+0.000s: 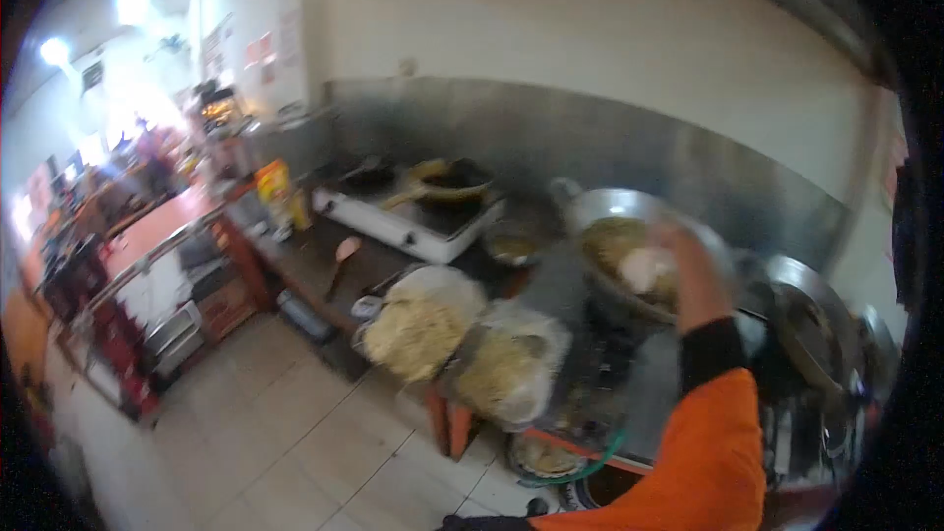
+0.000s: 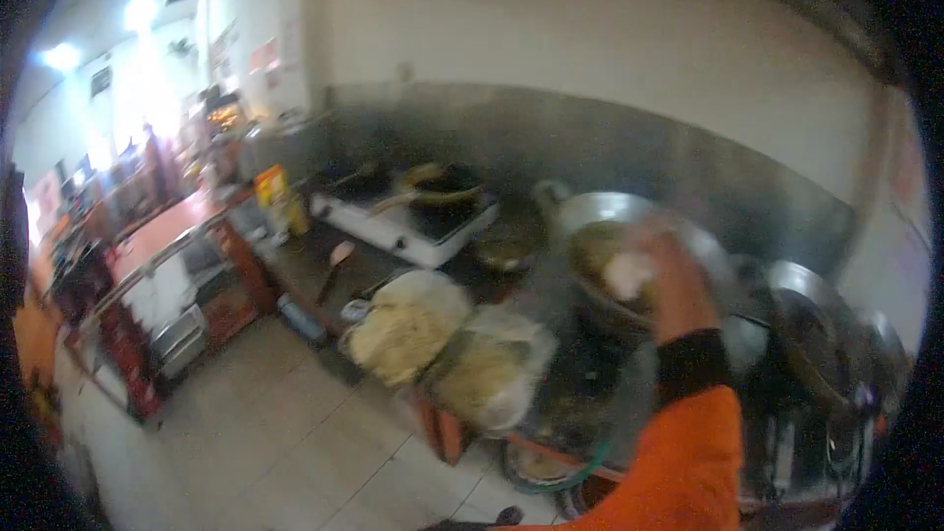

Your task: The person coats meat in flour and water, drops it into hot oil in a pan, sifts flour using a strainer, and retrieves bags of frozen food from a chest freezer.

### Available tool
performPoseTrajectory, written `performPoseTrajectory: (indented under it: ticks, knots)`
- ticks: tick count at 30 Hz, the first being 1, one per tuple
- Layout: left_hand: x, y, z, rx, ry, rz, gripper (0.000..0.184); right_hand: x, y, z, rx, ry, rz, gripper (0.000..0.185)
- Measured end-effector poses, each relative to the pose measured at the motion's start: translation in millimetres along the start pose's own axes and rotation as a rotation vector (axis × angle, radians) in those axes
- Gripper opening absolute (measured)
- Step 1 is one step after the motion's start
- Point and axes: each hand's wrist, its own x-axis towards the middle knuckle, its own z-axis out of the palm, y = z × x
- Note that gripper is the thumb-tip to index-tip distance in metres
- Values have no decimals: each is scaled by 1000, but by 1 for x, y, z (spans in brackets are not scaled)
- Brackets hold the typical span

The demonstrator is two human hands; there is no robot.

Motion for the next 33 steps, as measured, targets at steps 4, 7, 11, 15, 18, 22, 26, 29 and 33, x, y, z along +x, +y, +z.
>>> performPoseTrajectory:
  ticks: [4, 7, 11, 15, 18, 22, 26, 29, 33]
  knots:
    - [33, 16, -1, 1458, 56, 144, 31, 34, 4, 52, -21, 61, 120, 30]
    - [46, 38, 2, 1341, 87, 85, 27, 43, 1, 76, -56, 140, 237, 30]
    - [114, 63, 2, 1480, -92, -67, 30, 40, -6, 88, -102, 218, 376, 30]
    - [209, 111, 17, 1544, -164, -5, 29, 37, -2, 66, -436, 221, 247, 35]
    - [286, 157, 45, 1607, -259, 87, 29, 25, 6, 35, -649, 148, 162, 30]
    - [403, 233, 159, 1705, -467, 379, 29, -13, 99, 38, -239, 55, 808, 26]
    - [447, 286, 319, 1721, -706, 698, 28, -85, -51, -81, 406, 434, 813, 24]
    - [423, 308, 426, 1666, -878, 896, 28, -150, -145, -119, 956, 539, 739, 24]
    - [346, 303, 518, 1563, -1138, 1093, 28, -246, -244, -132, 1496, 617, 994, 23]
